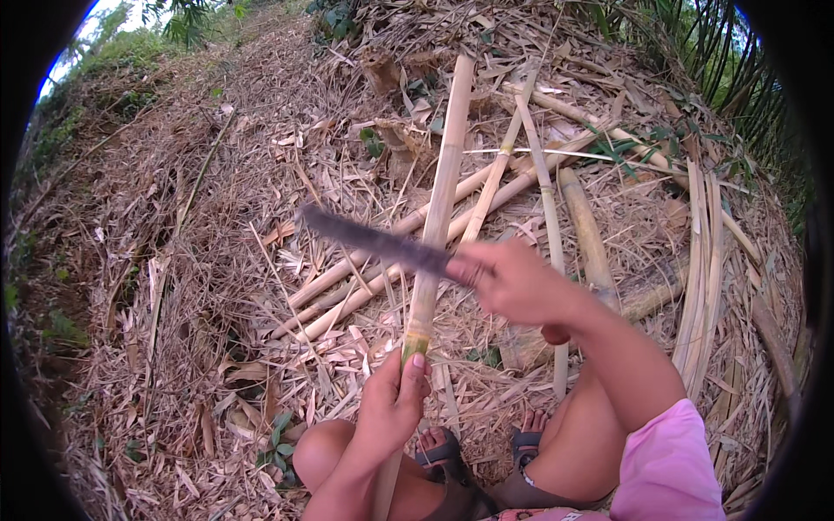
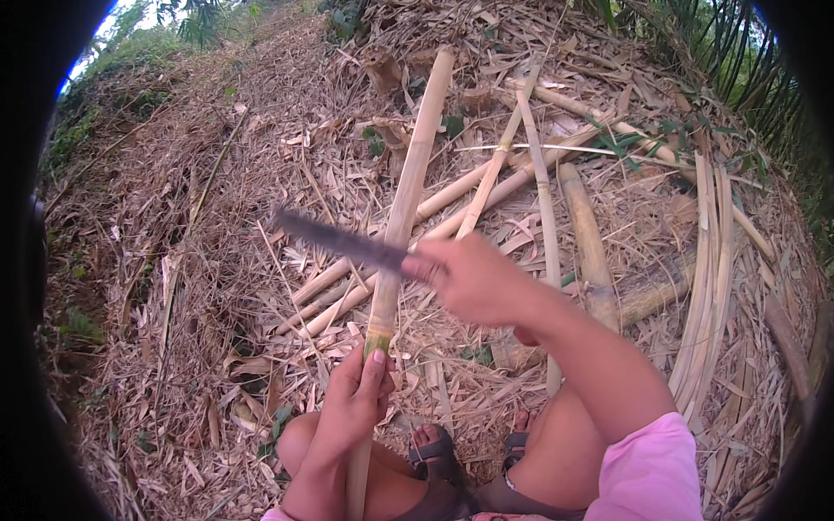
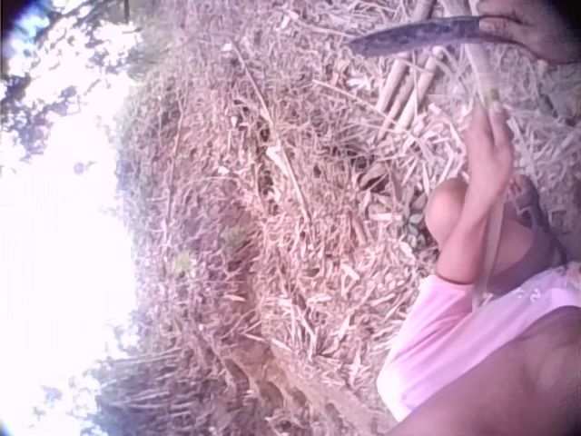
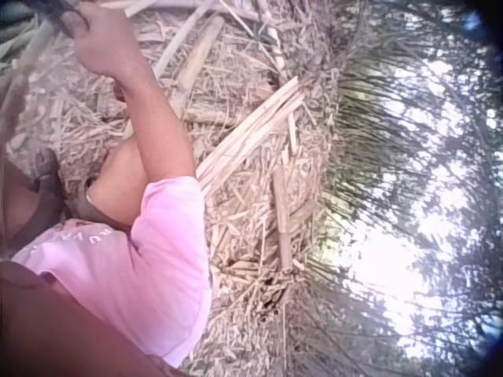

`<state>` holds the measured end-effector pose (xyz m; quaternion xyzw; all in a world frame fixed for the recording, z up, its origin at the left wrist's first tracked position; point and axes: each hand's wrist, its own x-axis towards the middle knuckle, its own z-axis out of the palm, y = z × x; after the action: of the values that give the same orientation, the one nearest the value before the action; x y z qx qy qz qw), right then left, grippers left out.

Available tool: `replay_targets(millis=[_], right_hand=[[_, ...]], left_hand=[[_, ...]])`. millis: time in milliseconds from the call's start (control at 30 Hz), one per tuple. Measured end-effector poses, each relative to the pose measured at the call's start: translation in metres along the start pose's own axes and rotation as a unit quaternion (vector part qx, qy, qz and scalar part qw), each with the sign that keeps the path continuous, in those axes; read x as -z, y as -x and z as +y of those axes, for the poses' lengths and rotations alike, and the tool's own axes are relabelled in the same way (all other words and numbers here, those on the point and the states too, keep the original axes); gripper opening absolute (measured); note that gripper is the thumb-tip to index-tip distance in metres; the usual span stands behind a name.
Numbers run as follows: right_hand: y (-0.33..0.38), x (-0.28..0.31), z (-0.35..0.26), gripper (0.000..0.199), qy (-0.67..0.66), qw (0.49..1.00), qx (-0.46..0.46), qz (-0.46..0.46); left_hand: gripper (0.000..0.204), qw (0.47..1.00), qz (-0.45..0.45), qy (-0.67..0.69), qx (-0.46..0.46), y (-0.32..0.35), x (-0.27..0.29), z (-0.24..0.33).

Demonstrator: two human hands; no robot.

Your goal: The person scrapes the outer surface of a bamboo pole using a machete and then strips off pieces of the bamboo.

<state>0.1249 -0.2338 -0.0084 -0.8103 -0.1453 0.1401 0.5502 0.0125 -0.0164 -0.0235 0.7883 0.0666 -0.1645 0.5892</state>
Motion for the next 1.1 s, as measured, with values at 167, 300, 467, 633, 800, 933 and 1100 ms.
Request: replay_targets(millis=[167,300,467,633,800,933,1100], right_hand=[[0.001,0.016,-0.011,0.032,-0.098,0.988,-0.116,0.022],[0.001,0.014,-0.003,0.035,-0.102,0.99,-0.098,-0.014],[-0.002,0.021,0.011,0.038,-0.154,0.982,-0.1,0.042],[0.005,0.004,0.003,0.037,0.0,1.0,0.008,-0.019],[0.0,0.002,0.014,0.034,0.009,0.998,0.051,0.028],[0.007,0.005,-0.004,0.034,-0.009,1.0,-0.009,0.025],[0.013,-0.009,-0.004,0.035,0.04,0.996,0.072,-0.025]], left_hand=[[0.028,1.0,-0.006,0.001,-0.009,0.005,-0.003,0.005],[0.029,1.0,-0.017,0.02,0.009,0.006,0.001,0.0],[0.028,0.986,-0.067,0.136,0.074,0.005,0.004,0.015],[0.027,0.986,-0.062,0.132,0.082,0.001,0.008,0.018],[0.028,0.979,-0.075,0.161,0.096,0.004,0.011,0.02],[0.028,0.977,-0.087,0.173,0.091,0.004,0.013,0.022],[0.029,0.979,-0.071,0.168,0.087,0.005,0.011,0.022]])
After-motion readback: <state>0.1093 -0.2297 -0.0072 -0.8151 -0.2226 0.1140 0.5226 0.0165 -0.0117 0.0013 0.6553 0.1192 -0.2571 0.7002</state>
